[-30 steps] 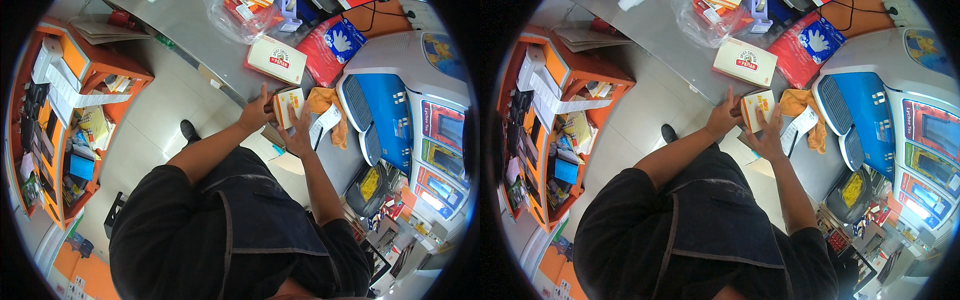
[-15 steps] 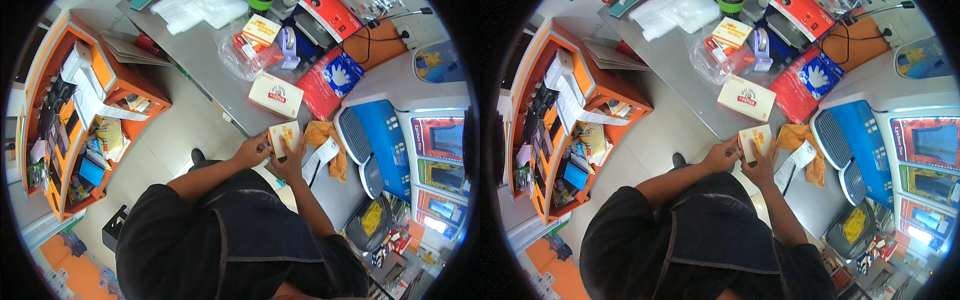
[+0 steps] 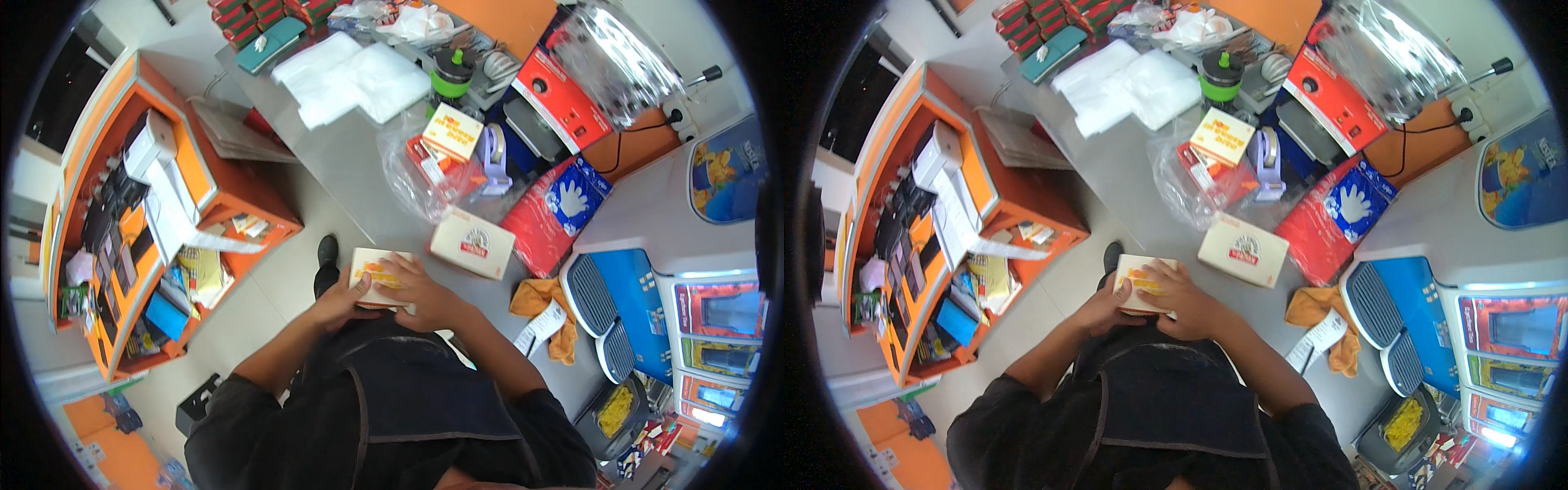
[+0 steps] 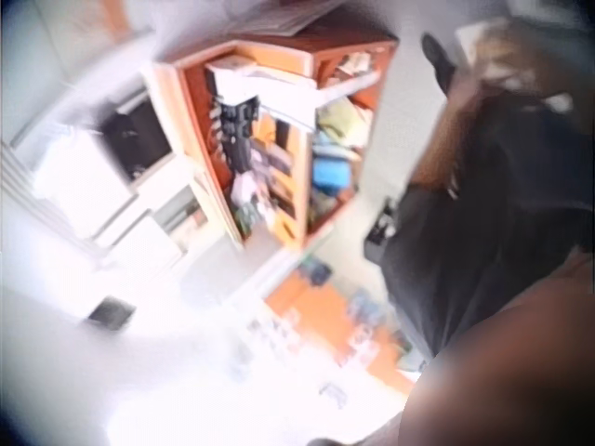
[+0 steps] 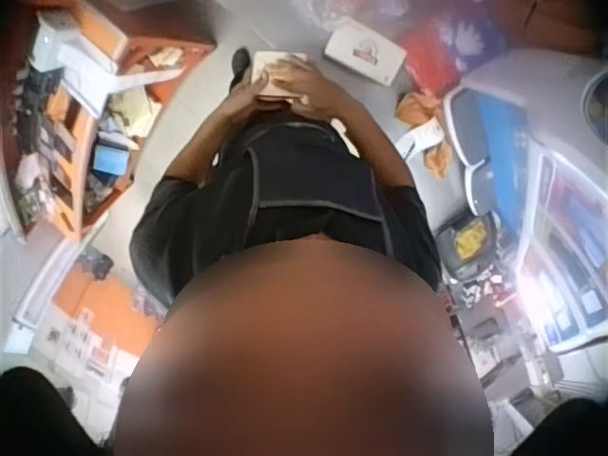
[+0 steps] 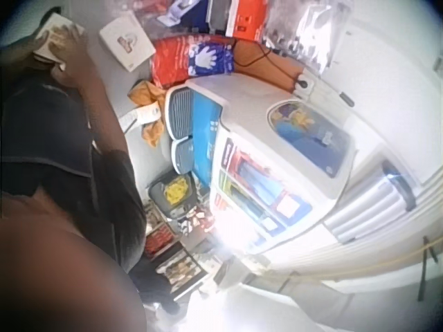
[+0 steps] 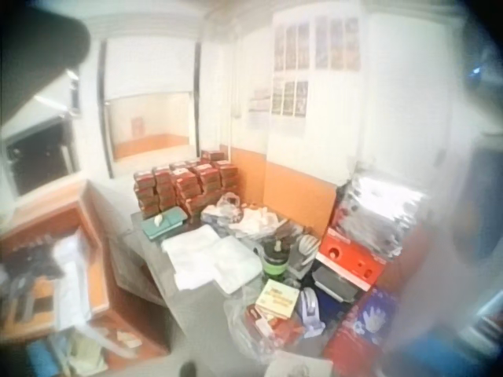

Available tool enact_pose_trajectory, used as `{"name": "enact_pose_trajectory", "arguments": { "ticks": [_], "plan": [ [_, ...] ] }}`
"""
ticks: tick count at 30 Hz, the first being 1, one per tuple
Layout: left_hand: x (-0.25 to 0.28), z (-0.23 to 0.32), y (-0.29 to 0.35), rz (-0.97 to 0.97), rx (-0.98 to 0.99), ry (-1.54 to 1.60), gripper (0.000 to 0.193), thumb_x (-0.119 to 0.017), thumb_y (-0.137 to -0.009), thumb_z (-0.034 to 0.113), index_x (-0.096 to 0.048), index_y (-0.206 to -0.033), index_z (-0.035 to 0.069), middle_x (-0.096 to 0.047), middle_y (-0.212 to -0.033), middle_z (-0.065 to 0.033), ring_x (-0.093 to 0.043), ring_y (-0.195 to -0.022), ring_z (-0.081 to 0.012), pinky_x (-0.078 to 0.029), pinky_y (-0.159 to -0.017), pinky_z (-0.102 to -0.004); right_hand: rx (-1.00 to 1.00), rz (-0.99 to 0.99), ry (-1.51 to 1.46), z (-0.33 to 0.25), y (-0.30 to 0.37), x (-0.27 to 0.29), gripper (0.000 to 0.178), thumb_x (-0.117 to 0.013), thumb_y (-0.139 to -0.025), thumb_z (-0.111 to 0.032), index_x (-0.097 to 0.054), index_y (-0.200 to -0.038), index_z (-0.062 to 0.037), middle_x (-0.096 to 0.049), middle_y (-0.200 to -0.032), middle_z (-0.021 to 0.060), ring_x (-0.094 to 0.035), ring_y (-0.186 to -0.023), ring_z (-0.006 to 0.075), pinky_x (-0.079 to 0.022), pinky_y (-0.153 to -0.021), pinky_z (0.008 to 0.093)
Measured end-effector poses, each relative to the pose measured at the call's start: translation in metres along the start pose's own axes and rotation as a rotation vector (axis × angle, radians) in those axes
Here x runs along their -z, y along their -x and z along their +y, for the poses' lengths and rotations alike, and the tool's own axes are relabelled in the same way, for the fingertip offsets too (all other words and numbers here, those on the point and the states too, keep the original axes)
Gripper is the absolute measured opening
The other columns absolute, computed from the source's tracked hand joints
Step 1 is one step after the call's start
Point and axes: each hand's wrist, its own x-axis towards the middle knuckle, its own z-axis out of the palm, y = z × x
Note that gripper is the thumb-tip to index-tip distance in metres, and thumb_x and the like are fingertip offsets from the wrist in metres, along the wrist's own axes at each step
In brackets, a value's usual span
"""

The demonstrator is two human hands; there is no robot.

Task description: The person packs small boxes and plastic-wrapped items into a clear plastic bag at a retail counter. They handle the items one at a time, place them into the bag, and then tie the bag closed.

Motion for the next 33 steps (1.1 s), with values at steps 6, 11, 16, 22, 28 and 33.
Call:
{"name": "enact_pose_trajectory", "arguments": {
  "ticks": [6,11,16,22,28,33],
  "plan": [
    [0.104,0.081,-0.073,0.212,-0.169,-0.051,0.058,-0.066,-0.1,0.034,-0.042,-0.139,-0.002,-0.061,-0.125,-0.0156,-0.065,-0.11,-0.0253,-0.058,-0.093,-0.0421,-0.235,0.213,-0.494,0.037,-0.158,0.05,0.049,-0.068,-0.092,-0.021,-0.059,-0.138,-0.006,-0.063,-0.13,0.0178,-0.062,-0.121,0.0257,-0.049,-0.102,0.0346],
    [0.179,0.178,-0.109,0.116,-0.235,-0.242,0.051,-0.07,-0.097,0.03,-0.052,-0.13,-0.004,-0.065,-0.121,-0.0139,-0.068,-0.101,-0.0217,-0.056,-0.091,-0.0352,-0.649,1.021,-0.264,0.087,-0.209,0.054,0.025,-0.069,-0.091,-0.012,-0.066,-0.113,-0.0021,-0.067,-0.093,0.0102,-0.064,-0.072,0.0181,-0.052,-0.067,0.0332],
    [0.188,0.274,-0.133,-0.115,-0.114,-0.338,0.053,-0.068,-0.098,0.028,-0.045,-0.135,-0.003,-0.062,-0.122,-0.0145,-0.066,-0.109,-0.0241,-0.056,-0.094,-0.0385,-1.094,1.555,0.126,0.107,-0.134,0.061,0.017,-0.065,-0.091,-0.01,-0.068,-0.105,-0.0014,-0.066,-0.09,0.0174,-0.065,-0.076,0.0269,-0.052,-0.066,0.0376],
    [0.141,0.319,-0.16,-0.223,0.065,-0.372,0.047,-0.067,-0.099,0.021,-0.046,-0.134,-0.001,-0.062,-0.121,-0.0133,-0.066,-0.107,-0.0234,-0.056,-0.091,-0.0373,-1.471,1.287,-0.422,0.152,-0.015,0.134,0.04,-0.061,-0.095,-0.027,-0.064,-0.127,-0.0022,-0.065,-0.121,0.018,-0.063,-0.112,0.0282,-0.058,-0.082,0.0453],
    [0.115,0.294,-0.168,-0.264,0.013,-0.645,0.052,-0.07,-0.097,0.031,-0.05,-0.131,-0.003,-0.065,-0.118,-0.0129,-0.066,-0.104,-0.0194,-0.054,-0.091,-0.033,-1.478,0.832,-0.888,0.182,-0.015,0.176,0.044,-0.061,-0.096,-0.027,-0.06,-0.132,-0.0021,-0.056,-0.138,0.0166,-0.058,-0.122,0.0316,-0.06,-0.086,0.0534],
    [0.109,0.259,-0.159,-0.204,0.0,-0.519,0.055,-0.068,-0.098,0.036,-0.05,-0.131,-0.005,-0.065,-0.119,-0.0134,-0.066,-0.105,-0.0198,-0.053,-0.093,-0.0331,-0.979,1.209,-1.31,0.199,0.023,0.138,0.023,-0.06,-0.097,-0.015,-0.063,-0.112,0.0015,-0.054,-0.137,0.0198,-0.062,-0.114,0.0363,-0.06,-0.088,0.0547]
  ]
}}
